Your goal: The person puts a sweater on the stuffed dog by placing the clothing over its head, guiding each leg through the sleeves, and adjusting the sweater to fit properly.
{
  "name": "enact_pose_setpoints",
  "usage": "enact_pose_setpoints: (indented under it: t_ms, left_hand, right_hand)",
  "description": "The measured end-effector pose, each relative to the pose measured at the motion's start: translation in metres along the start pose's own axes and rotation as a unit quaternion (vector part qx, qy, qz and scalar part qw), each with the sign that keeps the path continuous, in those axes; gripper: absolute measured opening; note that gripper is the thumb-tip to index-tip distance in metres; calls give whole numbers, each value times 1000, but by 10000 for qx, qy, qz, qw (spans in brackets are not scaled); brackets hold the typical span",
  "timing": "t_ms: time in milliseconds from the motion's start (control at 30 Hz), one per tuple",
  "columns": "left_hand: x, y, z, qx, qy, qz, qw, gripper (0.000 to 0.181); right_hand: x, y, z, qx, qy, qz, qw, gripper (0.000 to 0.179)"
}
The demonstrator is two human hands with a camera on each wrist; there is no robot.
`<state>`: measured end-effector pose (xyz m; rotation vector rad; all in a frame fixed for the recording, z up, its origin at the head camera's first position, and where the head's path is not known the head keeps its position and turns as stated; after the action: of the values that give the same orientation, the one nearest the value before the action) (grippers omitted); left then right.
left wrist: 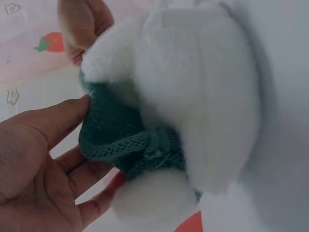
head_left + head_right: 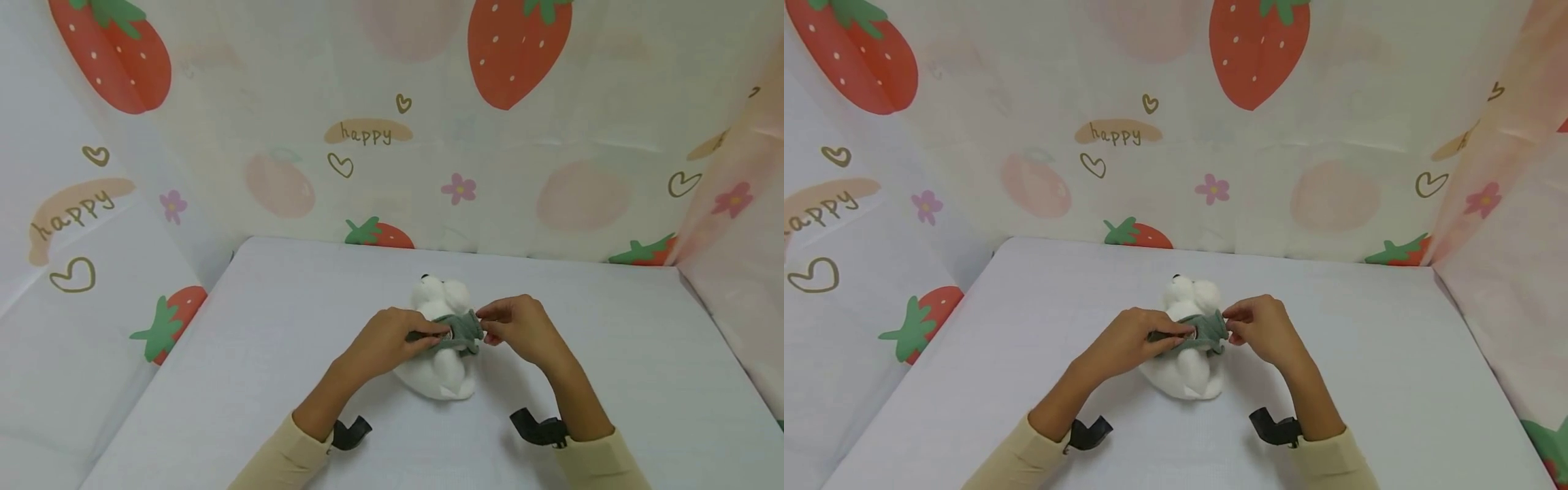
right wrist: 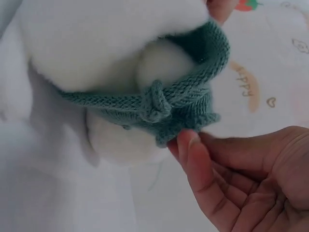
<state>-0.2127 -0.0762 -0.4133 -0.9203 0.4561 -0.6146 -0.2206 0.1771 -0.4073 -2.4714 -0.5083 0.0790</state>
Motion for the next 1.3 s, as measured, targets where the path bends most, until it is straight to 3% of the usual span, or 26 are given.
enact_pose_setpoints:
  t_ms: [267, 567, 667, 833, 967, 1167, 1300]
  left_hand:
    - [2, 0, 1, -381, 90, -486, 9980, 36]
    - [0, 4, 5, -505, 127, -654, 9965, 41]
    - [-1, 5, 5, -402, 124, -424, 9982, 36]
    - [-1, 7, 0, -227, 168, 262, 9993, 24]
    - [-2, 6, -3, -173, 217, 563, 9980, 15]
    - [-4, 10, 0, 56, 361, 563, 9977, 15]
    - [-6, 17, 4, 199, 349, 556, 9976, 17]
  right_hand:
    - [-4, 6, 4, 12, -345, -455, 9984, 21]
    - [-5, 15, 6, 215, -355, -585, 9974, 29]
    - [-7, 17, 6, 211, -414, -504, 9976, 29]
    - [-10, 18, 7, 210, -457, -300, 9983, 18]
    - [-11, 18, 9, 50, -365, -326, 9988, 18]
    - [-11, 15, 11, -136, -292, -542, 9980, 24]
    - [-12, 18, 12, 27, -293, -679, 9973, 26]
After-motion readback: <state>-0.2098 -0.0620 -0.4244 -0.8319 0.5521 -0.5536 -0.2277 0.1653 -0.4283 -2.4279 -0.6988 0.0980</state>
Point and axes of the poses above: each hand's wrist, its own x-axis away from the middle knuckle, its own y-axis out of the palm, z = x × y, the point moved 1 cm from there along -x, towards the middle knuckle, and after that the axes turned 6 degrees about -z, right-handed, at the moved point
